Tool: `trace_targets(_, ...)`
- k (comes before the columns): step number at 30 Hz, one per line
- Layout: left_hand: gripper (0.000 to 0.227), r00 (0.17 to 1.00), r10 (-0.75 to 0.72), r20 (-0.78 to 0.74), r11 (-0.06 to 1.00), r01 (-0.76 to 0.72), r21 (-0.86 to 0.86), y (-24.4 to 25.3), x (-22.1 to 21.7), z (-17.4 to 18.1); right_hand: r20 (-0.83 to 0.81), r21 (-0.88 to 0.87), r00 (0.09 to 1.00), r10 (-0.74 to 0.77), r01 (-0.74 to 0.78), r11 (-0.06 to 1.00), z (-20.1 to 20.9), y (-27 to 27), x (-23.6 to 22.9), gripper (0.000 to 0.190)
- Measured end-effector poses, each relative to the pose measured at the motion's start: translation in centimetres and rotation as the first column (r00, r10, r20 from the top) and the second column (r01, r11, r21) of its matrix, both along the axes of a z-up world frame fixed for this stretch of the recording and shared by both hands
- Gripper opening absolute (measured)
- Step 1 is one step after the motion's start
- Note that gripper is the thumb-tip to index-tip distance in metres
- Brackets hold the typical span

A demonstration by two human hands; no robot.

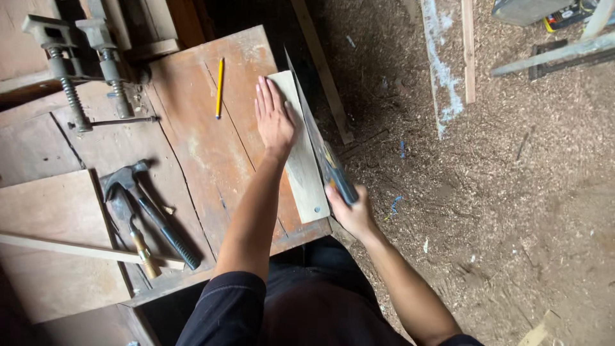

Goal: The person uses a chisel and hammer to carve a rectangular wooden plank on a workbench, then uses a hand saw to cut the plank. The person repeatedly strikes the chisel to remove wood and then saws along the plank's length.

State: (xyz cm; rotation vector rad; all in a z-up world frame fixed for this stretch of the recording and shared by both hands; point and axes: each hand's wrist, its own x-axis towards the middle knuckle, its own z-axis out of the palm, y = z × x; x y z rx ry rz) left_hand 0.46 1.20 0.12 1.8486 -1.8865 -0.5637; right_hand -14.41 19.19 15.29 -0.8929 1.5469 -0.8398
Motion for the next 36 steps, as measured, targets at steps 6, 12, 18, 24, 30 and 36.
trace_targets(6, 0.067, 0.998, -0.020, 0.052, 0.999, 0.018, 0.048, -0.3, -0.3, 0.2, -0.073, 0.226, 0.996, -0.045, 0.061, 0.972, -6.0, -12.7, 3.4, 0.027)
trace_targets(12, 0.064, 0.999, 0.004, 0.054, 0.998, -0.008, 0.067, -0.4, -0.3, -0.2, -0.015, 0.006, 1.000, -0.007, 0.007, 1.000, -0.9, 0.1, 1.3, 0.029)
trace_targets(18, 0.066, 0.999, -0.034, 0.040, 0.998, 0.032, 0.058, -0.3, -0.2, 0.1, -0.048, -0.166, 0.997, 0.053, -0.061, 0.984, -2.5, -3.5, 0.3, 0.032)
trace_targets(24, 0.067, 0.997, -0.019, 0.069, 0.994, 0.011, 0.107, -0.8, 0.1, 0.7, -0.073, 0.131, 0.997, -0.019, 0.028, 0.991, -6.4, -12.7, 3.3, 0.031)
trace_targets(30, 0.064, 0.999, 0.011, 0.053, 0.996, -0.015, 0.084, -0.6, -0.4, 0.5, -0.001, 0.063, 1.000, -0.006, 0.006, 0.998, 2.5, 0.9, 0.8, 0.022)
trace_targets(36, 0.064, 1.000, -0.005, 0.028, 1.000, 0.004, 0.008, 0.3, -0.6, -0.2, -0.064, 0.170, 0.998, 0.022, -0.011, 0.985, -2.1, -7.4, 1.3, 0.028)
